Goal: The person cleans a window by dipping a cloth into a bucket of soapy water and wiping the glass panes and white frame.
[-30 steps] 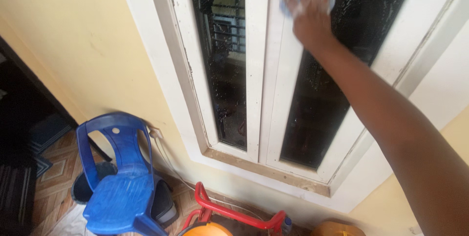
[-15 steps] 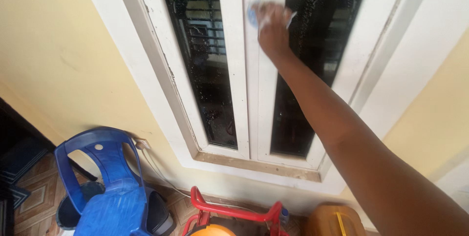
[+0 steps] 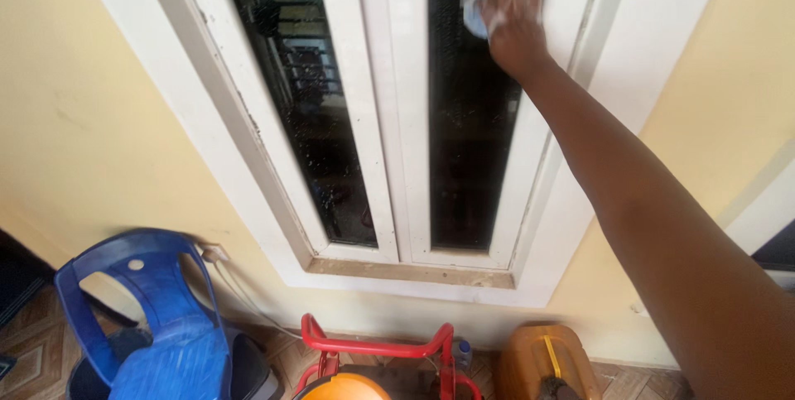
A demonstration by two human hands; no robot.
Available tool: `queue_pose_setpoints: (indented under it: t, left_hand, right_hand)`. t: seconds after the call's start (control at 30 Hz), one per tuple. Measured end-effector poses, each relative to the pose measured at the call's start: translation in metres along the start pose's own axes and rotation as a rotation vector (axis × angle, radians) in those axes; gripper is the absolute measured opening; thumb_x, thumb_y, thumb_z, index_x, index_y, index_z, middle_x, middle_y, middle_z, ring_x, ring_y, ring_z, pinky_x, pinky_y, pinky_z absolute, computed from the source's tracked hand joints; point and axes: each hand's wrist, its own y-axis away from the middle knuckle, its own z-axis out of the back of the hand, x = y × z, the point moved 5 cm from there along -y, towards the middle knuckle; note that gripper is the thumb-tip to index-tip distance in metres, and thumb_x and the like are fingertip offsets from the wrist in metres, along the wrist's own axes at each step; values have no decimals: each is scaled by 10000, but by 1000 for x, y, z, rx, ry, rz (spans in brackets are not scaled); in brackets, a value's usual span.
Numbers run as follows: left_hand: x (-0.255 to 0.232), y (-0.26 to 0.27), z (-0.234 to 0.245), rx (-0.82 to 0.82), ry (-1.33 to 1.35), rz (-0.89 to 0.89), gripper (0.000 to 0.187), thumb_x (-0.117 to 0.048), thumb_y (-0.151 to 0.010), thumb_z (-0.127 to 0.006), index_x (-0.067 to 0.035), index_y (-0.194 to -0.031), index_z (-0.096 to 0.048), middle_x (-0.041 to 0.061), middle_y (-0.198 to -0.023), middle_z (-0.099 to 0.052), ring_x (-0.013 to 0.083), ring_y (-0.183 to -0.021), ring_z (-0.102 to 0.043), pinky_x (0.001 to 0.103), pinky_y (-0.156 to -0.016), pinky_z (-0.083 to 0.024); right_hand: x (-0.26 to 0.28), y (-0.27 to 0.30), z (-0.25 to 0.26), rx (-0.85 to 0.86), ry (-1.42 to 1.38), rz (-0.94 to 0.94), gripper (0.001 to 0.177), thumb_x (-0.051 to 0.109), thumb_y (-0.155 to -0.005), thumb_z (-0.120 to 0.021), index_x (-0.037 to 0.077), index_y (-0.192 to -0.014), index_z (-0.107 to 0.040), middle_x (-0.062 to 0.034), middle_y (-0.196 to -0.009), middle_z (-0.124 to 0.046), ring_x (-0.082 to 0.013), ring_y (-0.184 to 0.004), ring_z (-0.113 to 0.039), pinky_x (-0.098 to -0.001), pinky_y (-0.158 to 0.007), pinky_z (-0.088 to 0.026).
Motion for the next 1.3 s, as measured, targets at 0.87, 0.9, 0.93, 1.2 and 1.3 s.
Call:
queue_pose_setpoints:
  t: [0.87, 0.9, 0.93, 1.2, 1.3]
  left_hand:
    - [-278, -55, 354, -549, -34, -433, 770, -360, -900, -648, -56, -1546, -361, 171, -1634, -250, 306, -1528, -220, 488, -1154, -299]
    - [-292, -60, 363, -566, -75, -475, 769, -356, -903, -651, -55, -1546, -356, 180, -1660, -238, 309, -1527, -212, 491, -1159, -289]
    - [-304, -65, 371, -583, -117, -517, 768, -352, -906, -655, -55, -1546, -351, 190, -1685, -225, 312, -1526, -204, 494, -1163, -279]
    - [-393, -136, 378, -525, -314, -588, 734, -288, -941, -618, -30, -1545, -288, 158, -1698, -159, 297, -1536, -122, 503, -1189, -191]
    - [-414, -151, 366, -607, -532, -585, 684, -208, -961, -574, -4, -1554, -298, 191, -1705, -187, 321, -1566, -112, 469, -1220, -173]
  right_hand:
    - [12, 116, -15, -243, 155, -452, 531, 390, -1106, -424, 22, -1479, -510, -355, -1380, -546, -579, -1269, -494, -777, -1045, -278]
    - [8, 103, -6, -252, 153, -450, 531, 390, -1106, -424, 22, -1479, -510, -355, -1380, -546, -579, -1269, -494, -777, -1045, -278]
    - [1, 87, 5, -284, 111, -448, 490, 379, -1106, -426, 56, -1461, -524, -340, -1383, -548, -548, -1281, -511, -786, -1062, -272]
    - [-16, -61, 65, -549, 337, -210, 427, 373, -1133, -482, 50, -1393, -581, -248, -1468, -459, -443, -1273, -520, -669, -1039, -467]
    - [1, -74, 57, -554, 414, -117, 359, 306, -1097, -549, 76, -1369, -595, -231, -1483, -447, -428, -1271, -522, -633, -1022, -503]
